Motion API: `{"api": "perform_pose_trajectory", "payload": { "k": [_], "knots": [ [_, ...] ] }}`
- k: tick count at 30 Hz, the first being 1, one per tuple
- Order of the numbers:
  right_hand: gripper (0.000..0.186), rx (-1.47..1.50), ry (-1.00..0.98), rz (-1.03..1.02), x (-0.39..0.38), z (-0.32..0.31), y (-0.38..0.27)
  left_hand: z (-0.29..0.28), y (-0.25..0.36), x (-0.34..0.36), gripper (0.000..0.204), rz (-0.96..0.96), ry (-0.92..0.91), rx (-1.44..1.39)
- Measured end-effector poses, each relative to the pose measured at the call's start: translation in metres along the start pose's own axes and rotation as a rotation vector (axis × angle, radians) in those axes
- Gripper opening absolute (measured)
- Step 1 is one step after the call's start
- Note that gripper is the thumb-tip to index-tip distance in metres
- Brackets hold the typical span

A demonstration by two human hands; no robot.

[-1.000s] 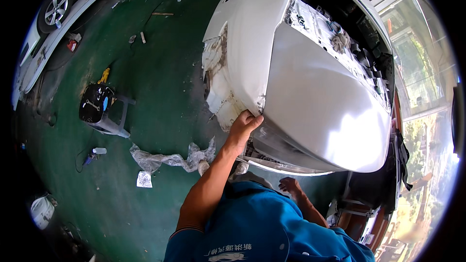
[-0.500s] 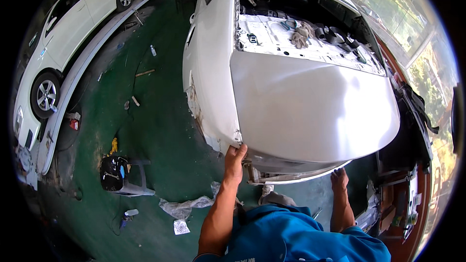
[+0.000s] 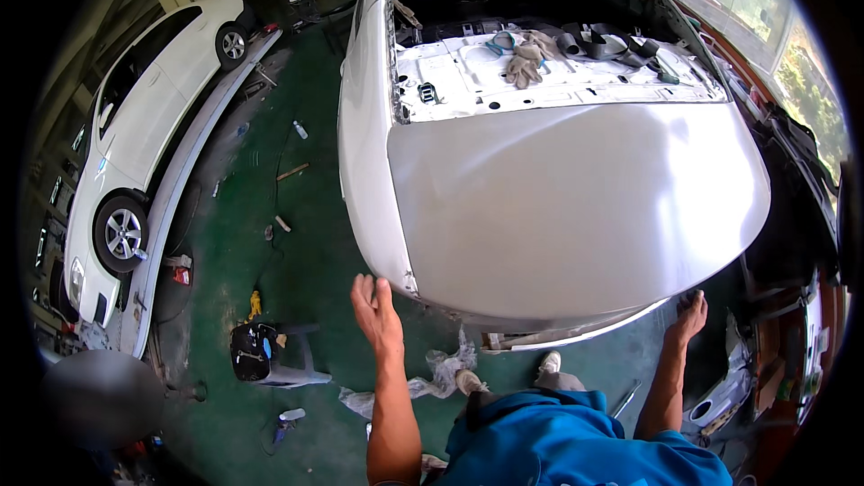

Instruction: The person uses a hammer and metal file to smooth the inner edge of a white car trunk lid, then repeatedly positions and aligns the trunk lid on the vehicle, checking fit and making adjustments. The person also uses a ratchet to tighten fasteners inside the trunk area.

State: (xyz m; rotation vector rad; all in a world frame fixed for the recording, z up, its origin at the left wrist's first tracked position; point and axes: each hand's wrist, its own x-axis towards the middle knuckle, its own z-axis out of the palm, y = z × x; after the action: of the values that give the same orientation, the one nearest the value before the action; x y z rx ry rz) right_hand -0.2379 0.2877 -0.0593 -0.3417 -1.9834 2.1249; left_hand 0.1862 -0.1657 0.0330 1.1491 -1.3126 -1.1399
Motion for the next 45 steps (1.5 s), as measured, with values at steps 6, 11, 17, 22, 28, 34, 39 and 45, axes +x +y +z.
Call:
{"api": "perform_pose_trajectory", "payload": {
  "k": [6,11,17,22,28,34,39,45],
  "knots": [
    [0.033,-0.312,-0.137,-0.728,-0.038,0.062,-0.136,0.079,0.059,0.111,0.065,0.461,0.005,0.655],
    [0.027,-0.671,-0.517,-1.082,-0.084,0.107,-0.155,0.114,0.094,0.218,0.068,0.665,0.175,0.926],
    [0.023,-0.620,-0.498,-0.985,-0.080,0.111,-0.155,0.138,0.207,0.269,0.068,1.092,0.342,0.782],
    [0.027,-0.635,-0.489,-0.947,-0.079,0.115,-0.152,0.147,0.255,0.279,0.071,1.249,0.388,0.623],
    [0.026,-0.645,-0.467,-0.915,-0.081,0.119,-0.150,0.213,0.161,0.292,0.075,1.286,0.216,0.578],
    [0.024,-0.680,-0.469,-0.932,-0.083,0.123,-0.148,0.252,0.082,0.290,0.063,0.980,-0.121,0.758],
    [0.023,-0.633,-0.486,-0.926,-0.085,0.122,-0.148,0.239,0.068,0.304,0.062,0.899,-0.196,0.847],
    [0.022,-0.623,-0.473,-0.923,-0.088,0.117,-0.147,0.151,0.051,0.255,0.061,0.511,-0.276,0.261]
  ]
}}
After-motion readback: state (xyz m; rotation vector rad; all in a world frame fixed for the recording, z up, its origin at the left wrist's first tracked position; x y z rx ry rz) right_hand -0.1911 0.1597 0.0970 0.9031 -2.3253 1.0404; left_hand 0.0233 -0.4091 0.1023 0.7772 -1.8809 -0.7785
